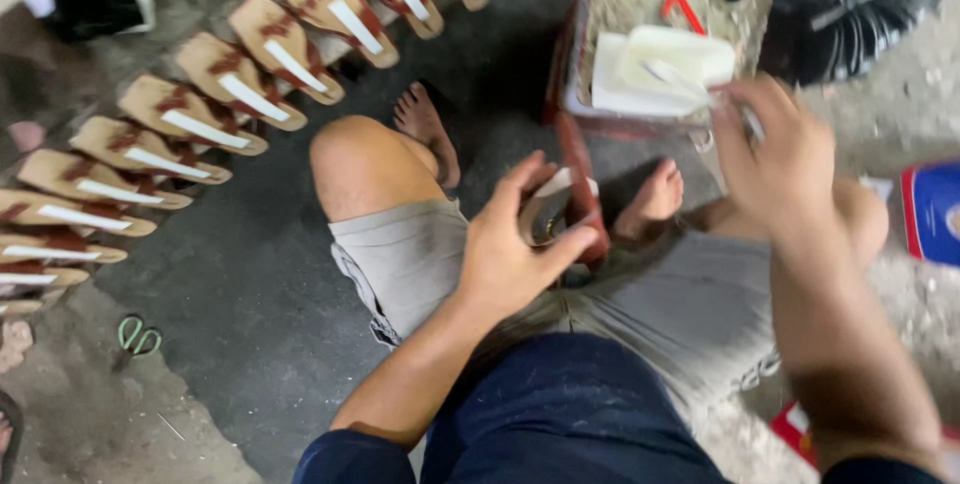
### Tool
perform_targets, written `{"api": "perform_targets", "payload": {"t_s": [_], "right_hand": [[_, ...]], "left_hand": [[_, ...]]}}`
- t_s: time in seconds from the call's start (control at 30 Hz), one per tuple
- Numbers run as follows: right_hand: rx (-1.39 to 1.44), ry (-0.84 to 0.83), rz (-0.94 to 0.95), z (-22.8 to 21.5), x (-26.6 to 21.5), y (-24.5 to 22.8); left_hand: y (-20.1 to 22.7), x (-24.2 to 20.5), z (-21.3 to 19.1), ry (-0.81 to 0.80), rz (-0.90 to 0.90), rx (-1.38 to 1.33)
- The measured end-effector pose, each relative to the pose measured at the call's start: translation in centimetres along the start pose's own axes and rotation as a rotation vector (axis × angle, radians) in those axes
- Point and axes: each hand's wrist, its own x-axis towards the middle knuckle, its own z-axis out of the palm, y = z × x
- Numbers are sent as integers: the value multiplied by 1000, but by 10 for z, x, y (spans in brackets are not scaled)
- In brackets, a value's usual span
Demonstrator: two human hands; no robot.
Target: The person sits on the floor and applies glue to the soles of several brown sandals using a toothbrush. They dip the brush into a container of glue and spread it evenly on the sandal soles, then place the sandals in a row on the floor.
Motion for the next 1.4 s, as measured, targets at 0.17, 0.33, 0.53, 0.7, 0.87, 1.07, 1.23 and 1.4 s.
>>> {"api": "perform_targets", "payload": {"t_s": [0.17, 0.33, 0.53, 0.7, 0.87, 1.07, 1.23, 1.4], "right_hand": [[-498, -281, -14, 49, 53, 53], [-658, -443, -145, 86, 82, 66], [-806, -633, -128, 35, 77, 53], [-729, -417, 22, -25, 31, 36], [-370, -387, 186, -57, -5, -1], [970, -243, 323, -34, -81, -67], [928, -174, 281, -12, -93, -83], [844, -64, 181, -13, -90, -92]], "left_hand": [[-10, -2, -12, -60, 4, -4], [-21, -7, -8, -9, 65, -56], [-33, -5, -14, 68, 321, 7], [-42, 2, -13, 66, 462, 51], [-39, 1, -6, 80, 537, 234], [-33, 2, 1, -9, 721, 113], [-25, 0, 6, 3, 753, 188], [-17, -1, 5, 12, 748, 228]]}}
